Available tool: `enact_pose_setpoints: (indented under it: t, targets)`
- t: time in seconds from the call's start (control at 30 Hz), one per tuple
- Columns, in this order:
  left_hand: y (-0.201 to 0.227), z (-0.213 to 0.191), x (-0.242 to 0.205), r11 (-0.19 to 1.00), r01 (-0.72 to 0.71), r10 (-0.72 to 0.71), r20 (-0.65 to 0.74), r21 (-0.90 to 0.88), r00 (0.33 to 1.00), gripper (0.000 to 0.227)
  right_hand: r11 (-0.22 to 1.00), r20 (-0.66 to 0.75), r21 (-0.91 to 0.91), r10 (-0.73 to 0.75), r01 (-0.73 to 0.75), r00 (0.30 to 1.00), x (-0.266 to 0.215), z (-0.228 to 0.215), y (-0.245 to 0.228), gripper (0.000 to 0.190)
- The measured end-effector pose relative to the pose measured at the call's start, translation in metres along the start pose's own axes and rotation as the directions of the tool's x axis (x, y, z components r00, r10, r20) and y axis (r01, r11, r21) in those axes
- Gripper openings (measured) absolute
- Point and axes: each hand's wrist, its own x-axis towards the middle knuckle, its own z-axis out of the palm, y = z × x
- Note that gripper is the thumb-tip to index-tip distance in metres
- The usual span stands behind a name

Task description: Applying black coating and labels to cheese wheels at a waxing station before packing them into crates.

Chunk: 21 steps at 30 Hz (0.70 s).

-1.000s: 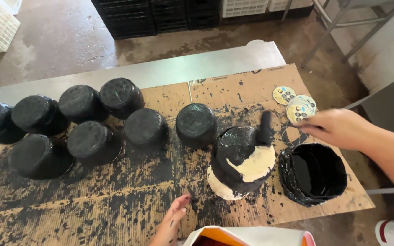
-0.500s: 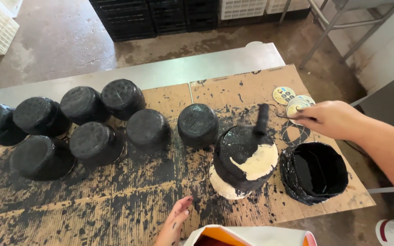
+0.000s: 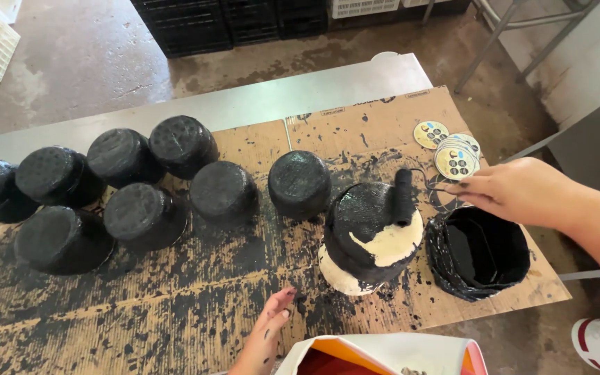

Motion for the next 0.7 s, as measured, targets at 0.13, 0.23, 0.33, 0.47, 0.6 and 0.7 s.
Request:
enact_pose_setpoints:
  t: [0.13,0.23,0.33,0.47,0.6,0.7]
  targets:
    - [0.005,0.013,0.004,0.999,0.045,-0.045,-0.013,-0.003,0.999,0.054,0.994,0.028,0.107,0.001,-0.004,1.0,0.04,-0.031,-0.053,0.037]
    - [-0.004,0.017,0.013,0.991,-0.063,0.057,0.054,0.115,0.997,0.056,0.995,-0.121,0.082,-0.045,0.055,0.992,0.045,-0.019,-0.068,0.02]
    - [-0.007,0.015,0.02,0.982,-0.135,0.128,0.058,0.131,0.99,0.062,0.999,-0.069,0.044,-0.023,0.026,0.997,0.012,-0.011,-0.035,0.033]
    - [0.001,0.021,0.007,0.996,-0.076,0.076,0.003,0.055,0.997,0.057,0.987,-0.103,0.158,0.057,-0.04,0.993,-0.047,0.015,-0.011,0.025]
    - [-0.012,0.022,0.012,0.998,-0.051,0.051,-0.003,0.046,0.999,0.058,0.981,-0.14,0.161,0.136,-0.113,0.981,-0.043,0.024,-0.022,0.026]
    - [-0.032,0.022,0.032,0.994,-0.108,0.108,0.032,0.0,0.994,0.055,0.988,-0.128,0.129,0.105,-0.088,0.986,-0.006,0.003,-0.057,0.026]
